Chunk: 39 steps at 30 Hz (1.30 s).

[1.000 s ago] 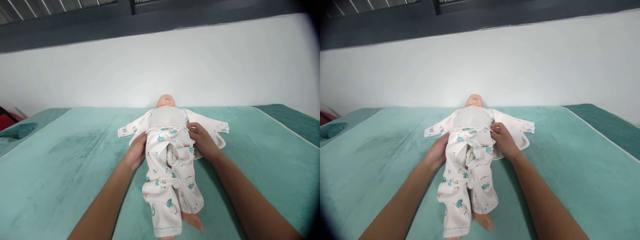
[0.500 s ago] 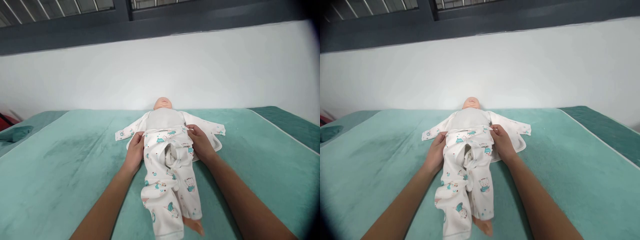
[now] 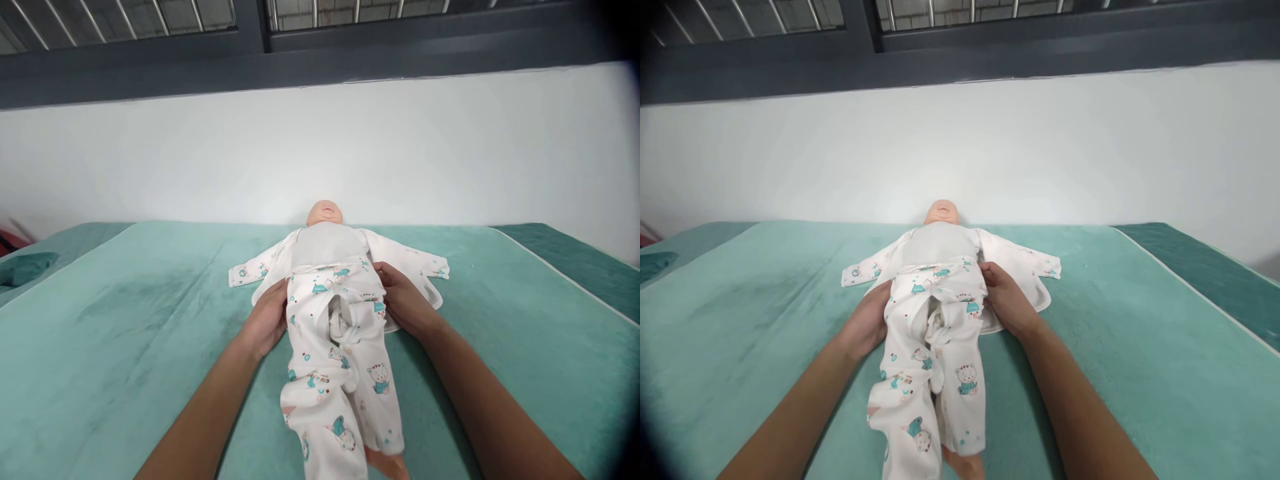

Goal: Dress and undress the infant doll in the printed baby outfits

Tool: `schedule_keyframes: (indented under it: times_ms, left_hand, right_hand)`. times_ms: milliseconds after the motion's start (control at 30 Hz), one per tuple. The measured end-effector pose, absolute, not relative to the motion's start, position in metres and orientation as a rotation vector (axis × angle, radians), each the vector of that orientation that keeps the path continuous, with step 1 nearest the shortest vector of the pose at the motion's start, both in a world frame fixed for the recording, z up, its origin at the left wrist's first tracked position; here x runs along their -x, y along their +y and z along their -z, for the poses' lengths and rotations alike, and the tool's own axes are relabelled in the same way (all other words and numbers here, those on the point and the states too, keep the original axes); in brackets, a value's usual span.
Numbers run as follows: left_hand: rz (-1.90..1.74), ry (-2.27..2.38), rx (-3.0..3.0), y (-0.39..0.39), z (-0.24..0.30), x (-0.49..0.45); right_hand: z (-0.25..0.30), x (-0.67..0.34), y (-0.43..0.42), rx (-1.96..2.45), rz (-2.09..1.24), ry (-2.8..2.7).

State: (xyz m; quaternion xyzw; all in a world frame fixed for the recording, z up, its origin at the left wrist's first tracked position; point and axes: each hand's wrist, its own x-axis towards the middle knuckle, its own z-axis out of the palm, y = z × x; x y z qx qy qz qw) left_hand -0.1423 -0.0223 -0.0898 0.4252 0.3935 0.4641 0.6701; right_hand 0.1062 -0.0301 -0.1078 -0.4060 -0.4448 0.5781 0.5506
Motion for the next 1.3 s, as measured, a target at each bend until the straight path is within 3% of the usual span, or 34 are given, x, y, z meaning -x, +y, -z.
schedule_keyframes:
  times_ms: [567,767,1067,1300]
  left_hand:
    - [-1.015,0.850,-0.872,-0.023,0.091,0.141]
    - [-1.018,0.841,-0.860,-0.020,0.095,0.140]
    - [-1.060,0.891,-1.054,-0.025,0.091,0.137]
    - [-1.089,1.084,-1.315,-0.024,0.090,0.142]
  right_hand:
    - [0.103,-0.101,-0.038,1.011,-1.415,-1.104]
    - [0.102,-0.095,-0.036,1.103,-1.269,-0.975]
    - [0.102,-0.090,-0.027,1.032,-1.176,-0.967]
    - [0.106,-0.097,-0.020,0.953,-1.333,-0.909]
